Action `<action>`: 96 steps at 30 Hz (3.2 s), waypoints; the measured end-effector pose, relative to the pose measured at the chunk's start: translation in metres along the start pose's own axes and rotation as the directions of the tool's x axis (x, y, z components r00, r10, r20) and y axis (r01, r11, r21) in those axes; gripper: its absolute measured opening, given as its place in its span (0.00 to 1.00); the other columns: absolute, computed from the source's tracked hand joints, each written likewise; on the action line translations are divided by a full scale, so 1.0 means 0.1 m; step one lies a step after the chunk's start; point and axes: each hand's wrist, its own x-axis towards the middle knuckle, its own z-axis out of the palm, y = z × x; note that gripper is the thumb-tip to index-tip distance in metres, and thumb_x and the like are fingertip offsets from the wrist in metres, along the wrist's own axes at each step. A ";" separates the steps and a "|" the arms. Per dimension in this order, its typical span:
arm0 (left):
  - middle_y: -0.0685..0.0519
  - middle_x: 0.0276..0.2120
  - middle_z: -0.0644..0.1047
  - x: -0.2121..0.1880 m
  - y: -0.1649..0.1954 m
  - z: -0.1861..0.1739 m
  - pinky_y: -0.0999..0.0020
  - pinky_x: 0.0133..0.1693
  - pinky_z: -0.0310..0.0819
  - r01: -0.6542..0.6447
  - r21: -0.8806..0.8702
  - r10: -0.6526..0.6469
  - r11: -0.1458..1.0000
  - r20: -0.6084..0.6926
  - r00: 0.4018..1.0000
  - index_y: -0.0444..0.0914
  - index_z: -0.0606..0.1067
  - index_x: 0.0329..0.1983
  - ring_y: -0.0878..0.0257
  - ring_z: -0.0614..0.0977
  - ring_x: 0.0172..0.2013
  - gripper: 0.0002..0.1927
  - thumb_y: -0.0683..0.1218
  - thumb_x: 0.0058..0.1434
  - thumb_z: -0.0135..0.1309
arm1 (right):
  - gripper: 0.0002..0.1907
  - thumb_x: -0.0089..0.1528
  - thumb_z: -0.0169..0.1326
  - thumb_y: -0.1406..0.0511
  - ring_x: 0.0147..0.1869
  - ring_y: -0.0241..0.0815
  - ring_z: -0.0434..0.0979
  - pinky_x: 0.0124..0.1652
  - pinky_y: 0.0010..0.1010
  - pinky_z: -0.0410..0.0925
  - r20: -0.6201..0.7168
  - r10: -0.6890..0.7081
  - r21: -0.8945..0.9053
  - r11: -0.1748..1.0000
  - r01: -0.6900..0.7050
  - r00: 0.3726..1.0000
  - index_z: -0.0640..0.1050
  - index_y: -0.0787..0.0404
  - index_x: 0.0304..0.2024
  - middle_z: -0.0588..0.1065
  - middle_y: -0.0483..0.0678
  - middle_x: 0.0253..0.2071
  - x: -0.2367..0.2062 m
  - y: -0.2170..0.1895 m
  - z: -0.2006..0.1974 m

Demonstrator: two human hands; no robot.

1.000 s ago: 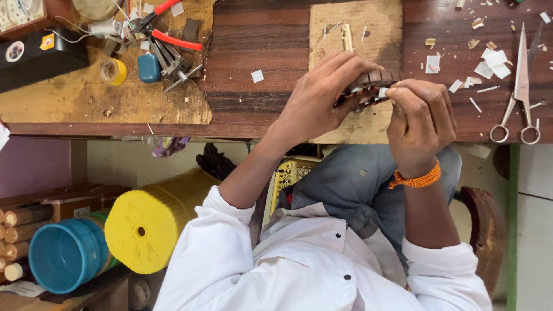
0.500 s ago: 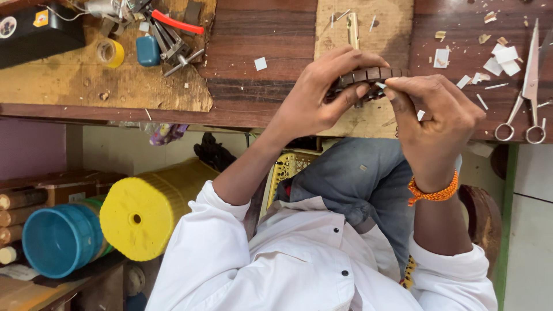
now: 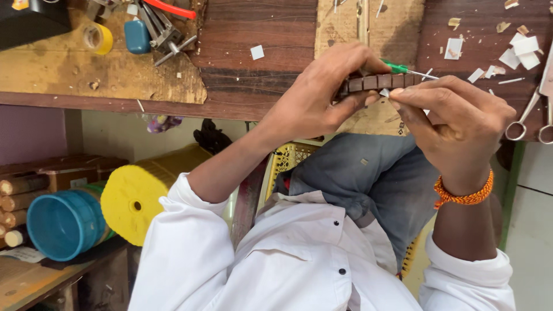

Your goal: The person inserts small white rectangular pieces into slots on a circular copper-wound stator using a green screwdriver and scissors. They repeatedly cut the white pieces to size and press them into place around the stator's circumference.

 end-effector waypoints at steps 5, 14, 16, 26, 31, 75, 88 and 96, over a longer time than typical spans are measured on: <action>0.46 0.47 0.70 0.08 0.02 0.01 0.56 0.53 0.71 -0.124 0.094 0.129 0.988 -0.041 0.991 0.38 0.67 0.54 0.47 0.75 0.51 0.17 0.41 0.68 0.61 | 0.07 0.63 0.67 0.78 0.33 0.39 0.79 0.31 0.26 0.71 0.042 -0.117 -0.080 0.990 0.120 0.992 0.83 0.68 0.41 0.79 0.55 0.36 0.10 0.06 -0.06; 0.46 0.47 0.69 0.06 -0.01 0.08 0.54 0.54 0.70 -0.124 0.098 0.132 0.987 -0.078 0.988 0.37 0.66 0.53 0.46 0.73 0.52 0.18 0.42 0.67 0.61 | 0.13 0.57 0.64 0.81 0.36 0.43 0.80 0.34 0.30 0.73 0.134 -0.140 -0.224 0.960 0.167 0.981 0.83 0.68 0.43 0.79 0.55 0.38 0.17 -0.08 -0.08; 0.46 0.47 0.69 0.06 -0.01 0.10 0.54 0.54 0.70 -0.132 0.087 0.140 0.987 -0.092 0.986 0.37 0.66 0.54 0.46 0.73 0.53 0.18 0.42 0.67 0.61 | 0.14 0.58 0.64 0.81 0.38 0.44 0.80 0.35 0.30 0.74 0.121 -0.104 -0.281 0.950 0.135 0.987 0.83 0.68 0.45 0.79 0.55 0.39 0.14 -0.14 -0.07; 0.44 0.50 0.66 0.11 -0.20 0.04 0.52 0.55 0.70 -0.279 0.105 0.280 0.955 0.002 0.960 0.36 0.64 0.56 0.44 0.73 0.55 0.17 0.43 0.71 0.57 | 0.09 0.64 0.66 0.79 0.43 0.45 0.80 0.42 0.31 0.74 0.040 -0.251 -0.460 0.855 0.240 0.967 0.84 0.68 0.46 0.78 0.52 0.41 0.06 -0.14 0.18; 0.42 0.55 0.64 0.08 -0.25 -0.07 0.51 0.58 0.69 -0.388 0.105 0.387 0.915 0.031 0.921 0.34 0.62 0.59 0.41 0.70 0.59 0.21 0.44 0.71 0.57 | 0.06 0.58 0.70 0.69 0.39 0.46 0.64 0.40 0.39 0.61 0.021 -0.418 -0.593 0.726 0.348 0.908 0.86 0.60 0.38 0.76 0.44 0.37 0.01 -0.07 0.18; 0.52 0.44 0.79 -0.48 -0.23 0.57 0.58 0.50 0.71 -0.285 0.198 0.344 0.938 -0.426 0.837 0.39 0.75 0.49 0.54 0.77 0.45 0.21 0.52 0.59 0.68 | 0.16 0.72 0.61 0.57 0.61 0.43 0.77 0.67 0.35 0.66 -0.114 0.401 0.187 0.907 -0.377 0.909 0.79 0.63 0.51 0.79 0.49 0.50 -0.64 -0.25 0.52; 0.49 0.45 0.76 -0.44 -0.04 0.50 0.56 0.50 0.71 -0.198 0.237 0.291 0.951 -0.480 0.827 0.38 0.73 0.47 0.50 0.77 0.48 0.20 0.50 0.57 0.67 | 0.19 0.72 0.56 0.62 0.62 0.38 0.78 0.59 0.25 0.72 -0.080 0.485 0.347 0.833 -0.432 0.871 0.75 0.65 0.63 0.74 0.50 0.58 -0.51 -0.35 0.48; 0.49 0.46 0.76 -0.36 -0.03 0.40 0.57 0.51 0.73 -0.133 0.243 0.224 0.961 -0.403 0.888 0.39 0.73 0.50 0.52 0.78 0.49 0.21 0.51 0.59 0.67 | 0.25 0.64 0.57 0.58 0.37 0.40 0.65 0.37 0.25 0.58 -0.025 0.532 0.241 0.825 -0.511 0.847 0.79 0.67 0.60 0.78 0.54 0.50 -0.53 -0.05 0.37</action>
